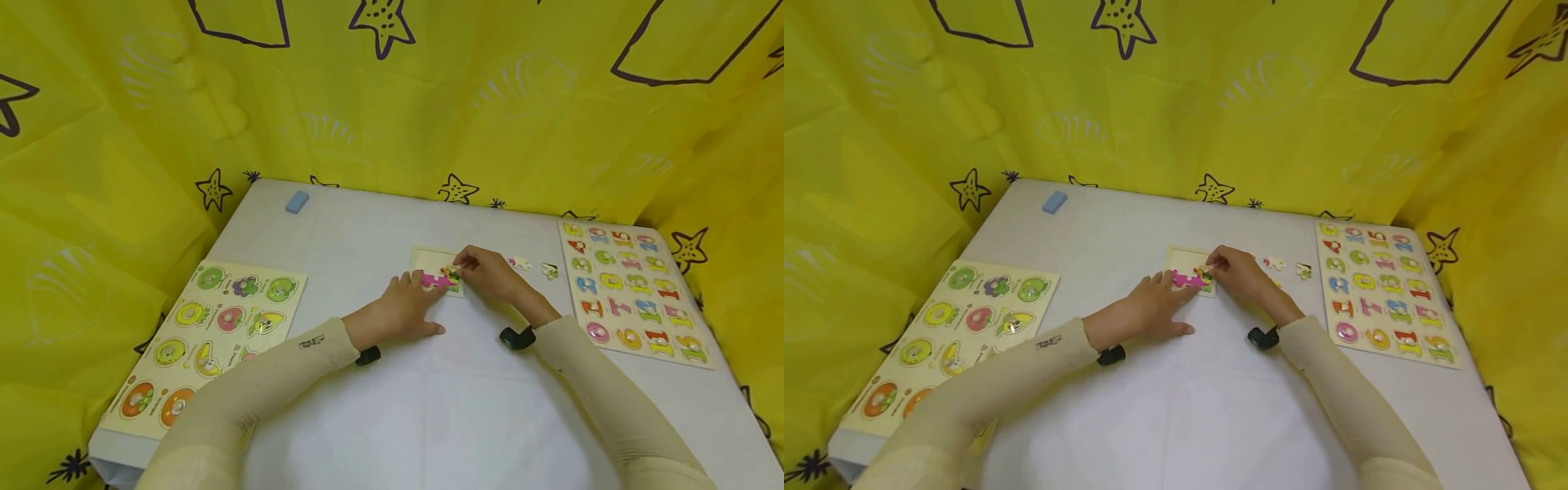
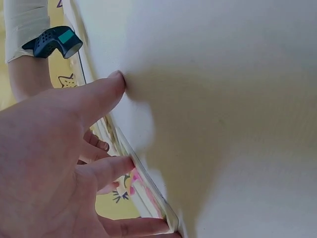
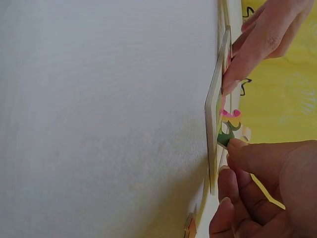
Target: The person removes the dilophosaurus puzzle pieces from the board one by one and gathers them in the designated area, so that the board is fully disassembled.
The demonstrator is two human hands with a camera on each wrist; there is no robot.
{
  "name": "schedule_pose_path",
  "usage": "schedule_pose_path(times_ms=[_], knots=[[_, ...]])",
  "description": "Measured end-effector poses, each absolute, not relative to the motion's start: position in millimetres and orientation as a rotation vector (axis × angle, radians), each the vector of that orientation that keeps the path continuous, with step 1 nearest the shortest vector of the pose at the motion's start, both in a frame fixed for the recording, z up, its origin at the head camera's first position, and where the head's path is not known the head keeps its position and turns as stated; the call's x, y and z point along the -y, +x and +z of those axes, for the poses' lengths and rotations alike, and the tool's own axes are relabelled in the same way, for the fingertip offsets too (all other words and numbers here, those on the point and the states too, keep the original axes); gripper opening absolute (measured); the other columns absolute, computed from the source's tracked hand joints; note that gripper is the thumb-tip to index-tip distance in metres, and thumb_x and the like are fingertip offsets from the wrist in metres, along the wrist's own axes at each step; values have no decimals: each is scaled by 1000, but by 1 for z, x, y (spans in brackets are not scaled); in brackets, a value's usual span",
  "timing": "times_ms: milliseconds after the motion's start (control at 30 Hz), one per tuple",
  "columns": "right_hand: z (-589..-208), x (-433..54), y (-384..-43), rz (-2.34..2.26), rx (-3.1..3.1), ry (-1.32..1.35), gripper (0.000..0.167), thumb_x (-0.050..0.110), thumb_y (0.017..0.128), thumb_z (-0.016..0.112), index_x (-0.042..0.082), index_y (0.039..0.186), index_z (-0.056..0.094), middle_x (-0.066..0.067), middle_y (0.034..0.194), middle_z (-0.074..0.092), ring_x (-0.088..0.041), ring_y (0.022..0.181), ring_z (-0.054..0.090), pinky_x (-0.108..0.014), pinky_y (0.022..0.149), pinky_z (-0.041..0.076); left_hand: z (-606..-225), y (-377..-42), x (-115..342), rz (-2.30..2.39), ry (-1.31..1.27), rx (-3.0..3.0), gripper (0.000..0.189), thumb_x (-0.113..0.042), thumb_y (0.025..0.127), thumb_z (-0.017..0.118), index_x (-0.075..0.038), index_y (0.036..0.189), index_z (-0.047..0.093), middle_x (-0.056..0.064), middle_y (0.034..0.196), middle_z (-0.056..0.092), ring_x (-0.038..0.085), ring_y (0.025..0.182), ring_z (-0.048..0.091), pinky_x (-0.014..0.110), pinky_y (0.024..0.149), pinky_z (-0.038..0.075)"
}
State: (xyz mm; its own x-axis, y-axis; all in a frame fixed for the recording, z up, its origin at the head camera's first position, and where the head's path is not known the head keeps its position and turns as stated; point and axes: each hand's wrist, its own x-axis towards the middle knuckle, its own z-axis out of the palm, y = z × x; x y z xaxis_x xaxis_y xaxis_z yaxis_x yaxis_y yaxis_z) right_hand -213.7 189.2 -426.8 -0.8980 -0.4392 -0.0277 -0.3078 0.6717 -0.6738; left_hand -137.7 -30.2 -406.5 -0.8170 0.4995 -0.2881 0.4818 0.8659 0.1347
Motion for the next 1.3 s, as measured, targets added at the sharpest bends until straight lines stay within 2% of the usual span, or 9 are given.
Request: schedule_pose_path(times_ms=[533,867,933,1133,1300], knots=[[-427,-187,-210,-1042,-2721,-697,9,4,104,66,6,111,70,-12,107,71,-27,100,64,-44,93,52,-406,-139,30,38,747,-2740,83,-67,95,65,-30,165,39,22,151,46,43,142,48,51,115,44],[-413,-187,-219,-1020,-2722,-639,11,6,106,63,3,113,71,-18,112,72,-37,111,66,-54,102,50,-406,-140,28,47,728,-2736,84,-67,94,67,-31,165,39,21,151,45,41,140,50,49,113,46],[-411,-190,-219,-1001,-2727,-611,13,9,106,63,3,115,71,-17,114,73,-36,112,66,-52,100,51,-406,-140,27,47,729,-2733,84,-67,94,67,-31,165,39,21,151,45,41,139,50,49,113,46],[-405,-212,-217,-992,-2723,-515,18,15,108,62,6,120,71,-16,116,73,-32,105,65,-39,81,54,-405,-140,28,33,732,-2725,84,-67,95,66,-31,165,38,21,153,45,41,141,49,48,114,46],[-401,-241,-212,-980,-2755,-496,21,18,108,62,3,121,70,-17,116,72,-34,109,65,-40,85,53,-405,-139,28,47,732,-2715,84,-67,95,65,-31,166,37,23,157,42,42,143,47,49,117,44]])
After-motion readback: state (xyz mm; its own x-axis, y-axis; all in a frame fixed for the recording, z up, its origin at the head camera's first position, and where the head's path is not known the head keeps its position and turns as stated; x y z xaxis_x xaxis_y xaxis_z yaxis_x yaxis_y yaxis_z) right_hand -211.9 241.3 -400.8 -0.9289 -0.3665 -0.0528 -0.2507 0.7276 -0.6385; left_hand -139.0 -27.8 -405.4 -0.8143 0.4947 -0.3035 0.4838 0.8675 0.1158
